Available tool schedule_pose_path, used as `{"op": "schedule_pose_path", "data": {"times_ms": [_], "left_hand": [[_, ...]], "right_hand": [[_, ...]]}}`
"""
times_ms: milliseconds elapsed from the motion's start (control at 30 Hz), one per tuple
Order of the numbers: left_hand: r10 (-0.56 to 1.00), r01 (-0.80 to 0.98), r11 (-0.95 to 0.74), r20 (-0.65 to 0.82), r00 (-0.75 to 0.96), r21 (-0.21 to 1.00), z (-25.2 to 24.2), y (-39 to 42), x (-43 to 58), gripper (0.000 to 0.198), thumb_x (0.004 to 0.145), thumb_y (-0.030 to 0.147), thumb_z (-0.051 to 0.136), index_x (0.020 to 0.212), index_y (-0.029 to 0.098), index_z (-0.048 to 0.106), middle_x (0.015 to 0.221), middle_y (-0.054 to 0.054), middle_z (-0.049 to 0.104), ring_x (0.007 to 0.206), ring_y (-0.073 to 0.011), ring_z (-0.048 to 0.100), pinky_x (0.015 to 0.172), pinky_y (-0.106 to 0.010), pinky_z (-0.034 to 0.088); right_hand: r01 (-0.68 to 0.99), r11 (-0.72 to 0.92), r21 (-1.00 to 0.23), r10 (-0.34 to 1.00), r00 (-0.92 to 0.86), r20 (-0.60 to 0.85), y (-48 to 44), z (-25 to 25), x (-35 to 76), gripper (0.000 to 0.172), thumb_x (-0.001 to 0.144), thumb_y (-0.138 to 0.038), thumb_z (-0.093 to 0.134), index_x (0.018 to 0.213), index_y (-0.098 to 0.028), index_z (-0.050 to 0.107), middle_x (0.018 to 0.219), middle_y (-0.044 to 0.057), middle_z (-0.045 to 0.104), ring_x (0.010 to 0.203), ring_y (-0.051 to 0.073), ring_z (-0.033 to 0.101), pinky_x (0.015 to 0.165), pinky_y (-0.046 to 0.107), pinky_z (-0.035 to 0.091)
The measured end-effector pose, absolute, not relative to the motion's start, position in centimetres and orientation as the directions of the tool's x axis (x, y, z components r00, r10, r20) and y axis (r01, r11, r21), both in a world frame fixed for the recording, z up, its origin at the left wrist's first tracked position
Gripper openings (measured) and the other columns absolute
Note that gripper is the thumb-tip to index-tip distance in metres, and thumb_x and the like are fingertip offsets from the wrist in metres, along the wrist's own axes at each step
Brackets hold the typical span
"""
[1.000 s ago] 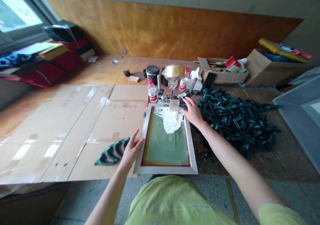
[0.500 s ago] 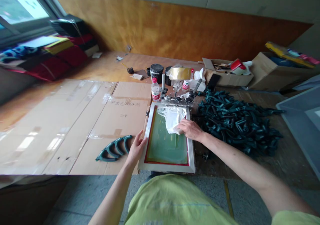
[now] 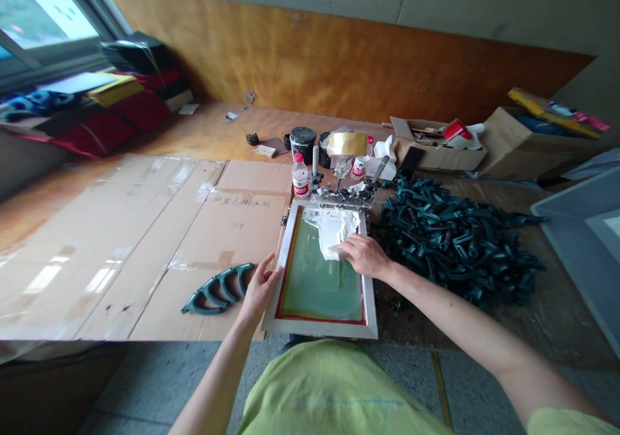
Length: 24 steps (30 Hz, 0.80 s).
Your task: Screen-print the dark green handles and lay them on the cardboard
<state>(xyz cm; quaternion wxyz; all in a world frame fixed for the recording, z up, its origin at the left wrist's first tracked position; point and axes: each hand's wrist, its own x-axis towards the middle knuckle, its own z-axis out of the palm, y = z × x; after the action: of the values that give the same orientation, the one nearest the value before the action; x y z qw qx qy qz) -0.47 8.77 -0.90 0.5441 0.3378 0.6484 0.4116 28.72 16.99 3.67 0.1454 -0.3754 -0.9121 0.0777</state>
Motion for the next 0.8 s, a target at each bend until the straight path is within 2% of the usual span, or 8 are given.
{"op": "schedule_pose_path", "data": {"times_ms": [67,233,367,467,567,667,733,800], "left_hand": [[0.881,-0.023,0.442,-0.439,-0.178,0.897,0.0,8.8,-0.4,0.08,0.07,0.057,0.07,0.138,0.022,0.047,0.074,0.0,0.066,0.061,-0.0164,0.062,0.053,-0.024,0.046],[0.888,-0.079,0.427,-0.434,-0.153,0.901,4.6,9.3,-0.8,0.08,0.067,0.059,0.072,0.135,0.023,0.051,0.075,-0.001,0.069,0.062,-0.0176,0.063,0.054,-0.025,0.048],[0.927,-0.11,0.344,-0.356,-0.115,0.932,8.5,11.7,-1.2,0.063,0.074,0.07,0.057,0.109,0.018,0.068,0.074,-0.002,0.068,0.057,-0.0151,0.06,0.05,-0.024,0.045],[0.975,-0.217,0.125,-0.161,-0.152,0.968,11.0,15.0,-0.7,0.054,0.08,0.066,0.052,0.099,0.019,0.067,0.084,-0.004,0.07,0.068,-0.0166,0.064,0.057,-0.025,0.049],[0.987,-0.25,-0.032,-0.008,-0.16,0.968,13.3,18.4,0.3,0.048,0.084,0.061,0.05,0.091,0.016,0.065,0.087,-0.006,0.069,0.075,-0.016,0.065,0.062,-0.026,0.051],[0.984,-0.27,-0.051,0.003,-0.178,0.961,14.2,19.9,1.3,0.049,0.086,0.062,0.046,0.092,0.016,0.062,0.08,-0.005,0.069,0.071,-0.0134,0.064,0.061,-0.024,0.051],[0.971,-0.296,-0.052,-0.021,-0.238,0.954,13.1,19.1,2.0,0.049,0.085,0.061,0.049,0.106,0.018,0.06,0.081,-0.003,0.069,0.069,-0.0126,0.065,0.061,-0.023,0.05],[0.971,-0.306,0.103,-0.163,-0.177,0.947,10.7,16.8,3.2,0.055,0.081,0.061,0.056,0.117,0.019,0.056,0.086,-0.006,0.071,0.07,-0.015,0.066,0.059,-0.024,0.051]], "right_hand": [[0.725,0.622,-0.295,0.783,-0.583,0.218,19.7,5.1,28.3,0.019,0.088,-0.025,0.059,0.106,-0.022,0.066,0.096,0.006,0.068,0.092,0.021,0.06,0.082,0.031,0.046],[0.874,0.39,-0.291,0.92,-0.355,0.168,26.4,7.7,27.8,0.055,0.083,-0.028,0.067,0.136,-0.027,0.051,0.113,0.007,0.065,0.097,0.023,0.061,0.085,0.033,0.047],[0.912,0.264,-0.314,0.93,-0.156,0.332,27.6,8.3,31.9,0.042,0.091,-0.034,0.053,0.131,-0.021,0.054,0.109,0.009,0.065,0.097,0.025,0.061,0.086,0.036,0.046],[0.921,0.124,-0.369,0.958,-0.014,0.288,25.7,6.5,35.0,0.03,0.094,-0.032,0.044,0.115,-0.019,0.061,0.093,0.008,0.068,0.087,0.024,0.062,0.077,0.033,0.046],[0.909,0.152,-0.388,0.982,-0.096,0.161,22.2,2.9,35.2,0.026,0.09,-0.035,0.053,0.11,-0.021,0.062,0.087,0.005,0.069,0.082,0.021,0.063,0.073,0.03,0.047],[0.883,0.323,-0.341,0.946,-0.303,0.112,19.4,-0.2,33.2,0.041,0.082,-0.037,0.066,0.12,-0.023,0.058,0.099,0.005,0.067,0.095,0.022,0.06,0.08,0.032,0.046],[0.874,0.391,-0.287,0.92,-0.379,0.099,18.4,-1.0,31.9,0.037,0.082,-0.033,0.068,0.118,-0.025,0.061,0.102,0.006,0.064,0.1,0.022,0.056,0.084,0.034,0.044],[0.879,0.394,-0.268,0.919,-0.374,0.126,17.6,-0.6,30.7,0.02,0.084,-0.028,0.067,0.104,-0.025,0.066,0.095,0.005,0.062,0.096,0.021,0.055,0.084,0.033,0.043]]}}
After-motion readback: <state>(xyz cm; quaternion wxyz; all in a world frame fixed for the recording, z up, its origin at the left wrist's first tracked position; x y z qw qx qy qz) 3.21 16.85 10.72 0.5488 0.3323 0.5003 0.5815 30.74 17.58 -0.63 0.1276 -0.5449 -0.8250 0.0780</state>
